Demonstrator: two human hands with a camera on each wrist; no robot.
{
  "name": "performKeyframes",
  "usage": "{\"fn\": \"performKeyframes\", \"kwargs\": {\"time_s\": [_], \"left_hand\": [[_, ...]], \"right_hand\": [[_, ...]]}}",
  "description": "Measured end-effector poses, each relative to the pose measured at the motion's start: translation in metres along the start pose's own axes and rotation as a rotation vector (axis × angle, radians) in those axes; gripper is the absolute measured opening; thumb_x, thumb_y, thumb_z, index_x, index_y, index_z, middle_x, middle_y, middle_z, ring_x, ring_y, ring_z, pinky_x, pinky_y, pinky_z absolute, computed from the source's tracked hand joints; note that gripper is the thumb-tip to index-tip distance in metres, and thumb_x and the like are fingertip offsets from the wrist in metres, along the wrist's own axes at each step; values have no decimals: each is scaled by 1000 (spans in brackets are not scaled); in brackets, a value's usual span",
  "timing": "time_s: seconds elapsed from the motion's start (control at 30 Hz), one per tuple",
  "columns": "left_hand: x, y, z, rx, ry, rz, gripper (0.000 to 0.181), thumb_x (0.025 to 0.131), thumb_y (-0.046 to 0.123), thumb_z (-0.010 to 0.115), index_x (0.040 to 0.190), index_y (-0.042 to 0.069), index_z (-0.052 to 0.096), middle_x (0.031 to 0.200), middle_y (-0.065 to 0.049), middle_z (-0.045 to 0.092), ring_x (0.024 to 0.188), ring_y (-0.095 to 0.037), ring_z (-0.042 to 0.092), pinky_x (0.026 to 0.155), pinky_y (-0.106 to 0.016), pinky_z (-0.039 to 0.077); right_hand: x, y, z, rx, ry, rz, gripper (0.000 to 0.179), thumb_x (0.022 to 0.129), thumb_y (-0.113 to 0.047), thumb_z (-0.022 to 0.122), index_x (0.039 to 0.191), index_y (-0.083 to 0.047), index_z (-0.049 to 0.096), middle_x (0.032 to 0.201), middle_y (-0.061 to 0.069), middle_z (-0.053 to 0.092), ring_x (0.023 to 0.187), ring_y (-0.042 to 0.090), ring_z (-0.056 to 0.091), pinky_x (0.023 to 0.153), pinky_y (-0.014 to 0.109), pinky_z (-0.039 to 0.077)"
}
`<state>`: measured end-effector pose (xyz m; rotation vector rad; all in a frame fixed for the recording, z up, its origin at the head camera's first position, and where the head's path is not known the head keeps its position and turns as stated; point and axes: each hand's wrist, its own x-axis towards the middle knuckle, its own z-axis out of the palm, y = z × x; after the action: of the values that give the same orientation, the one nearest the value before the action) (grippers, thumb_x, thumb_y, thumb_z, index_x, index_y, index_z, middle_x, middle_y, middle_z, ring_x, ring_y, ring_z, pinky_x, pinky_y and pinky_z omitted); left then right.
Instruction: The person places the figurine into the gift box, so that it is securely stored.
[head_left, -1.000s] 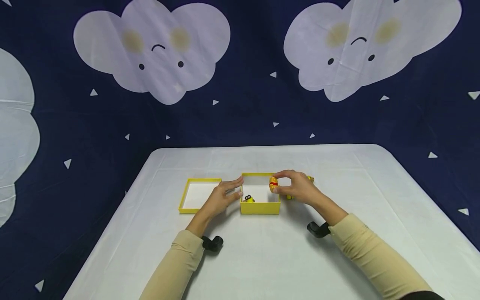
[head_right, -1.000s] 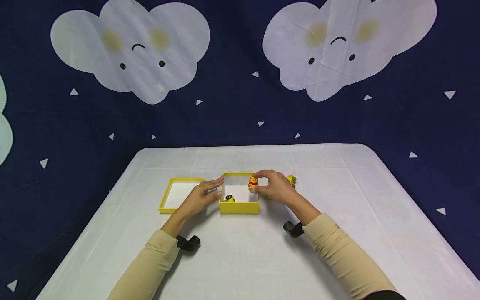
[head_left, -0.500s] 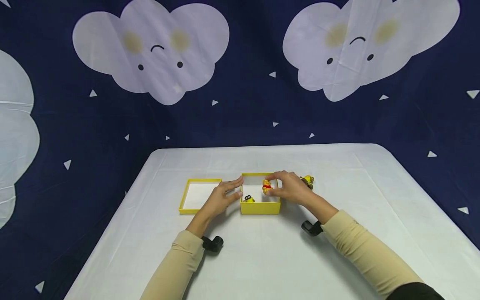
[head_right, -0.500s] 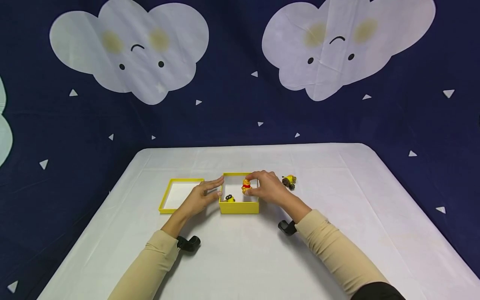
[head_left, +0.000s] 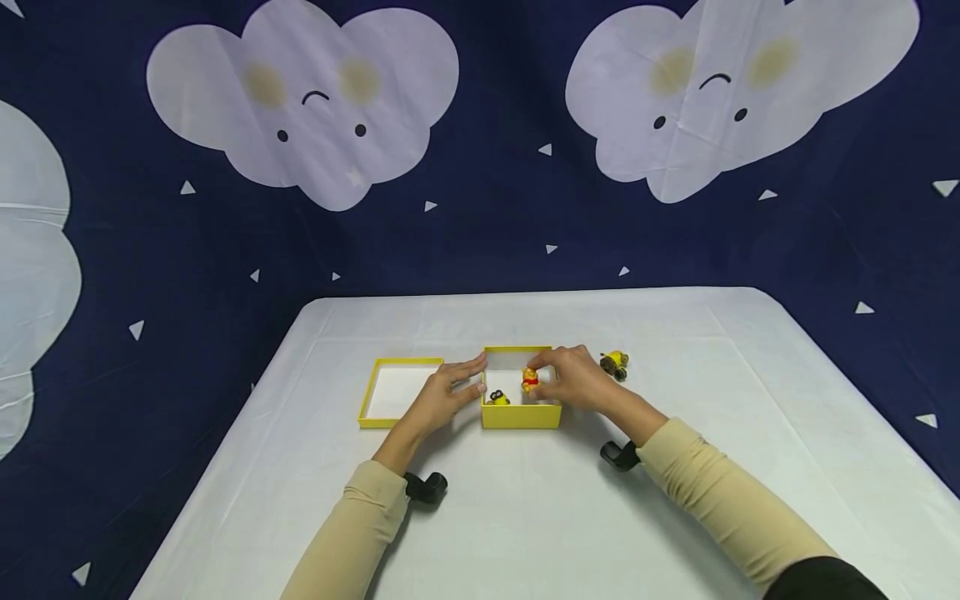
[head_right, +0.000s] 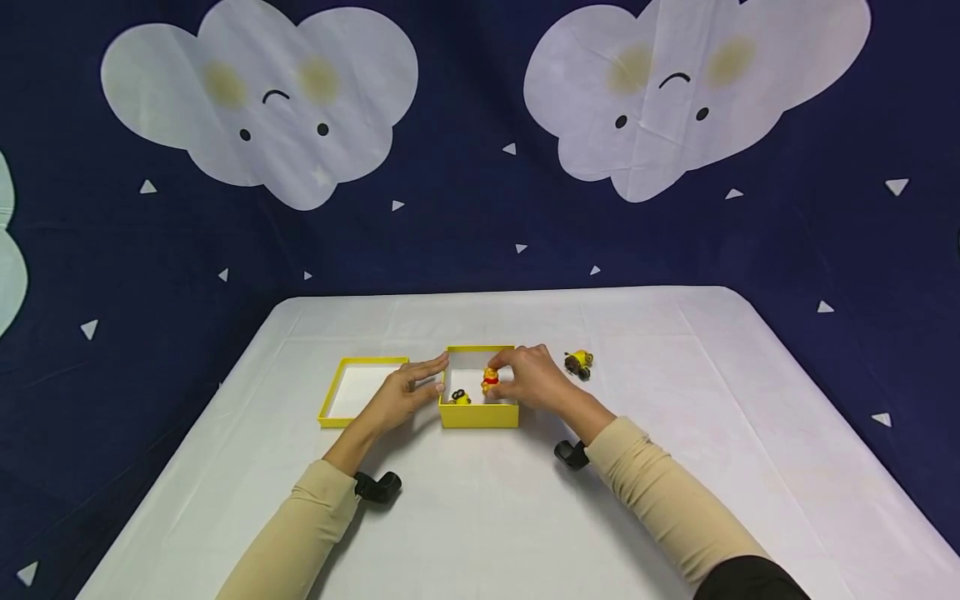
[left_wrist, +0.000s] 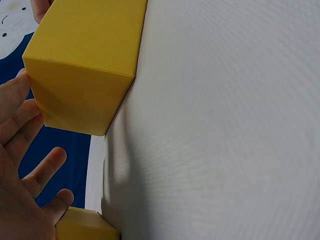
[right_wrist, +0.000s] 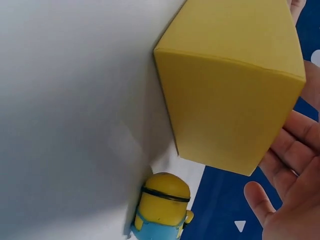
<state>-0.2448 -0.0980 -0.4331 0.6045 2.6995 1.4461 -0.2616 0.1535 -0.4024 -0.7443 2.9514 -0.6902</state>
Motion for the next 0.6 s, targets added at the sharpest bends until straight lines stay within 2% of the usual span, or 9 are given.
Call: {"fn": "performKeyframes", "kwargs": {"time_s": [0.33,0.6], "left_hand": [[0,-1,0,0,-1,8,47,89,26,64,134,16,53,144,11,45,136,-22,38,122,-48,8],[1,-3,1,-14,-8,4,47,90,25,63,134,12,52,145,10,45,137,-22,37,122,-48,6]], "right_hand": [[0,4,2,-17,7,-57,44,77,-37,76,114,-14,68,116,2,69,112,25,60,100,47,34],[0,6,3,-50,-10,-91,45,76,-39,77,113,-14,69,115,0,69,112,23,60,99,47,34]]}}
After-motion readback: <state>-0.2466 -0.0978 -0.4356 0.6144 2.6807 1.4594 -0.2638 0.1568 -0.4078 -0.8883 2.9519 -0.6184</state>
